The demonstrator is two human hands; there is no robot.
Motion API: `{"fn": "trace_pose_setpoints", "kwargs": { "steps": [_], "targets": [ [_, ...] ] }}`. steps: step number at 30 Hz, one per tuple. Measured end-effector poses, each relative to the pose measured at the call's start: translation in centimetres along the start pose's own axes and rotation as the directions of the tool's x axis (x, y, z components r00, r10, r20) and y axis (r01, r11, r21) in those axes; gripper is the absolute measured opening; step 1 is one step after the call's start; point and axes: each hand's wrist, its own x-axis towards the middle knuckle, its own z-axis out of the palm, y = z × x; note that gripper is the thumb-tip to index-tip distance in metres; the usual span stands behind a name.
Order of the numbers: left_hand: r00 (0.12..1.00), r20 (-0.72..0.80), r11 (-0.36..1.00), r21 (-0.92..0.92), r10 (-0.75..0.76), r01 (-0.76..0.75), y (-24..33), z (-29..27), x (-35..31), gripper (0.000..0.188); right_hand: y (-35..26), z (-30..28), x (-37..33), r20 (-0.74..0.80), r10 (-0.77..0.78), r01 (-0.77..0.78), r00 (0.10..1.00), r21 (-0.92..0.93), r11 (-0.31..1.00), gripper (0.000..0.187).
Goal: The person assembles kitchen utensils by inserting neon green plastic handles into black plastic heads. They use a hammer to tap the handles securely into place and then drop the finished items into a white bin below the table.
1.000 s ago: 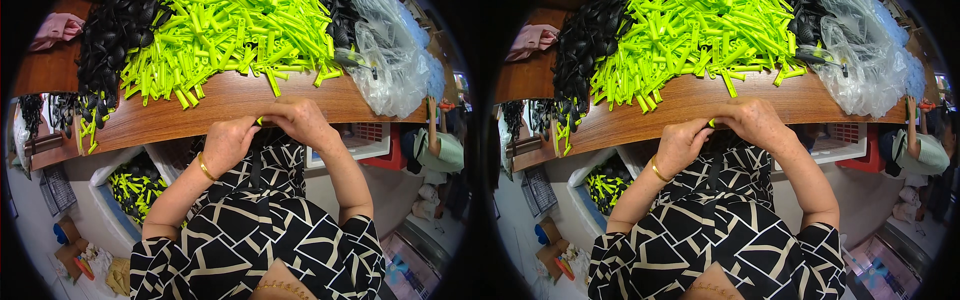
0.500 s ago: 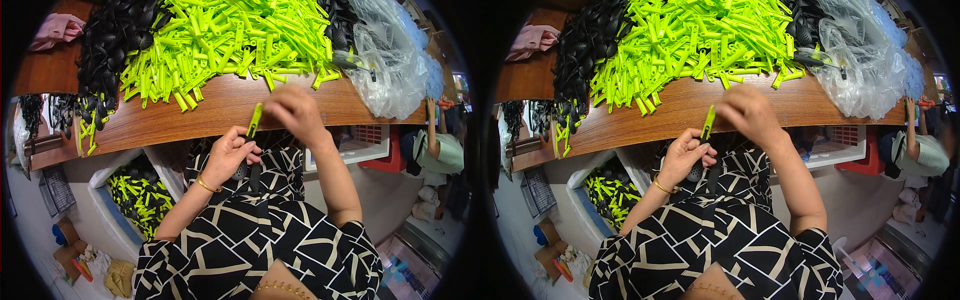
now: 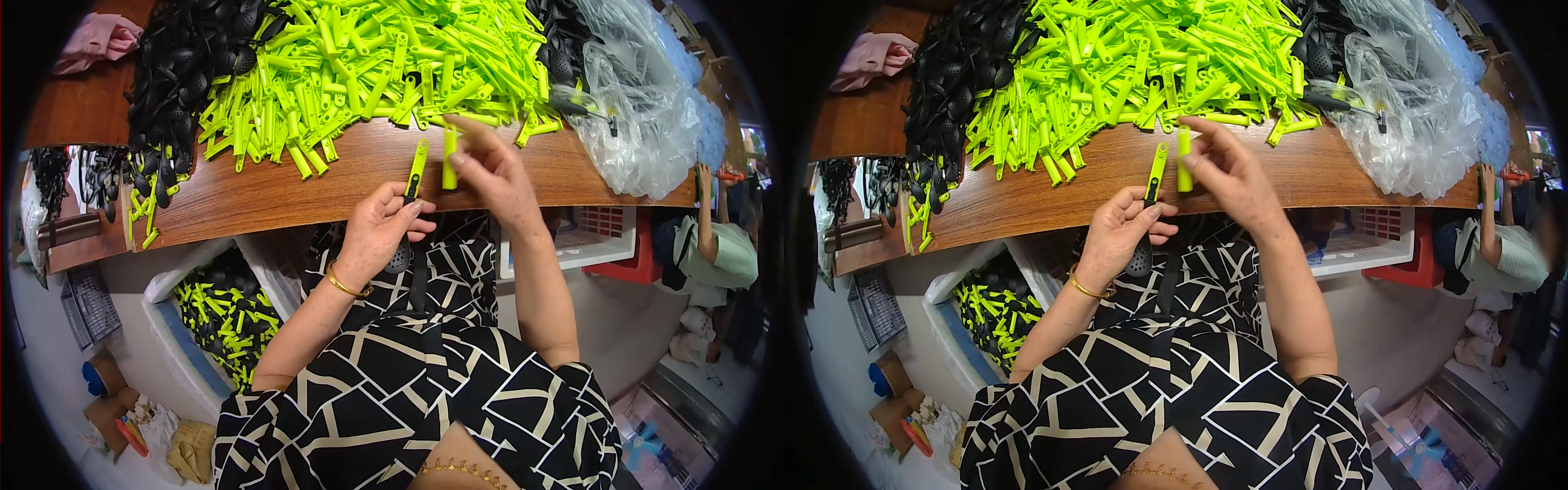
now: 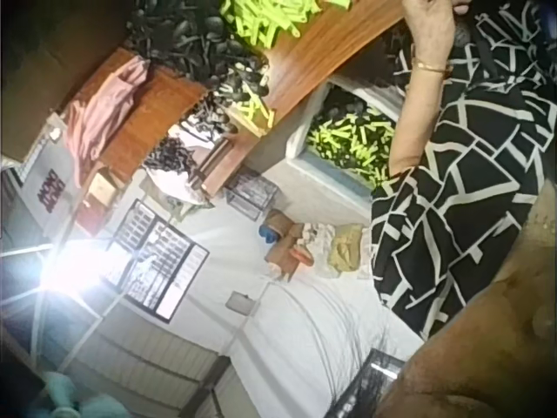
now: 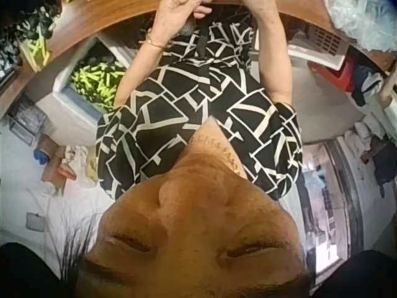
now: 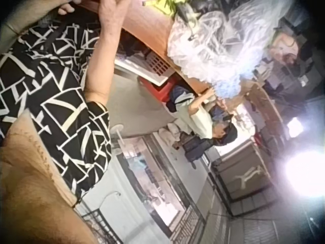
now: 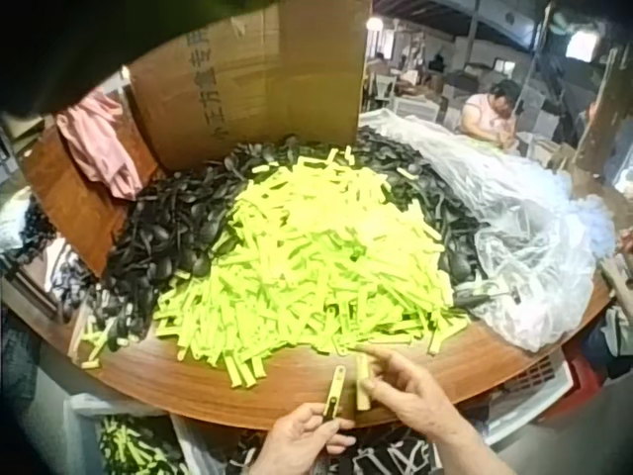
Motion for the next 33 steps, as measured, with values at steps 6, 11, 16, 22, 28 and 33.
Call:
{"fn": "trace_pose_setpoints", "kwargs": {
  "steps": [6, 11, 16, 22, 28, 33],
  "targets": [
    [1.0, 0.025, 1.0, -0.001, 0.0, 0.0, 0.8, 1.3, -0.2, 0.029, 0.1, 1.4, -0.9, 0.042, 0.004, -0.011, 0.999, 0.177, 0.984, 0.037],
    [0.999, -0.001, 0.999, 0.041, 0.034, -0.034, 0.3, 1.2, -0.5, 0.025, 2.2, 1.0, -0.7, 0.049, -0.02, 0.023, 0.999, -0.071, 0.997, 0.041],
    [0.999, -0.023, 0.991, 0.132, 0.023, -0.019, 0.3, 0.9, -0.4, 0.024, 0.8, 1.5, -1.3, 0.012, -0.053, 0.054, 0.999, -0.343, 0.938, 0.042],
    [0.983, -0.068, 0.963, 0.219, 0.173, -0.155, -0.4, 1.3, -1.1, 0.02, 1.9, 2.2, -1.4, 0.032, 0.196, -0.197, 0.98, 0.25, 0.948, 0.045],
    [0.977, -0.068, 0.919, 0.357, 0.204, -0.167, -0.4, 0.7, -2.4, 0.016, 3.0, 2.2, -2.1, 0.111, 0.119, -0.141, 0.987, 0.229, 0.963, 0.046],
    [0.936, -0.058, 0.842, 0.459, 0.348, -0.284, -0.5, 0.8, -3.2, 0.013, 1.8, 2.0, -2.4, 0.252, 0.188, -0.248, 0.949, 0.233, 0.94, 0.032]
  ]
}}
